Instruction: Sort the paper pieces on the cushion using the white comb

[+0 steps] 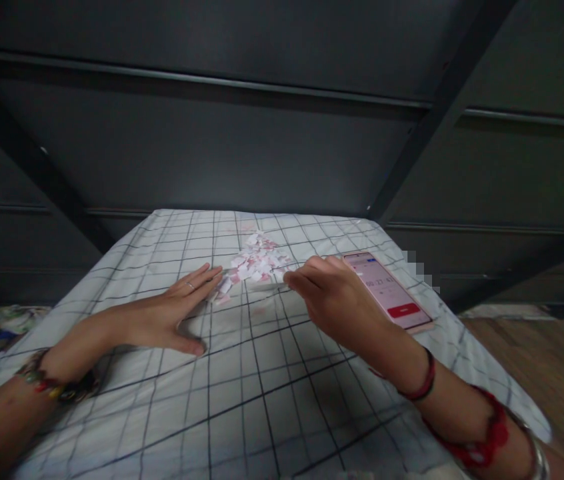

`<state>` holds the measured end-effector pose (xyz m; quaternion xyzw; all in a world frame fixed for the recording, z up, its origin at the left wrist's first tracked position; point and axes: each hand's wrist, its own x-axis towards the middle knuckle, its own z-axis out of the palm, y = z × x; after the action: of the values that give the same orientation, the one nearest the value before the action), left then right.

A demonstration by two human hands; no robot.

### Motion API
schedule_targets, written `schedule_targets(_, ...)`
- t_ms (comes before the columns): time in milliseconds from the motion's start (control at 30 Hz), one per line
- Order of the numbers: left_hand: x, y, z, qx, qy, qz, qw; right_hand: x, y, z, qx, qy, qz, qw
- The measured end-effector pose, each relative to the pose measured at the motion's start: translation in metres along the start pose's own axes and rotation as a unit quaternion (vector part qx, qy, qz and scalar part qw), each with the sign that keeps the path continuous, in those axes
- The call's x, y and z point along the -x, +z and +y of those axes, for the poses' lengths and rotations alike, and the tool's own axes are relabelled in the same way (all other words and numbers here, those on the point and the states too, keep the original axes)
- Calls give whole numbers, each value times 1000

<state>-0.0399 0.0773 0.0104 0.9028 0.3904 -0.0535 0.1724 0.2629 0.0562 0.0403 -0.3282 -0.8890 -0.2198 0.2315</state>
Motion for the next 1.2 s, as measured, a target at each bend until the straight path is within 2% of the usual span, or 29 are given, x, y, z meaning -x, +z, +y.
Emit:
schedule_targets(100,0,0,0,4,-1,-1,1000,2,-8,0,-29,-24,24,999)
schedule_targets(233,0,0,0,-2,-1,4,1000,0,-8,1,-35,-5,49,998)
schedule_targets(367,-1,0,1,-4,-10,-6,1000,-2,1,2,-47,18,7,999)
schedule_targets(433,-1,0,1,-2,-9,-6,1000,0,1,0,-63,3,0,998)
schedule_targets(533,-1,0,1,-6,-10,-4,1000,3,-6,-4,-84,-27,31,996)
schedule_targets(633,-1,0,0,-11,-7,-1,1000,3,-9,-5,-90,-29,57,994)
schedule_targets(833,0,1,-1,-8,-2,1,1000,2,-13,-8,-101,-56,4,993)
schedule_targets(900,0,1,-2,-9,3,6,1000,3,-20,-8,-99,-62,6,993)
schedule_targets(1033,0,2,-5,-9,18,14,1000,3,-27,3,-40,-9,33,999)
schedule_targets(1100,0,3,-6,-7,20,13,1000,1,-23,11,22,24,19,999)
schedule_targets(1200,0,2,-5,-4,15,9,1000,-1,-11,20,92,29,-20,995)
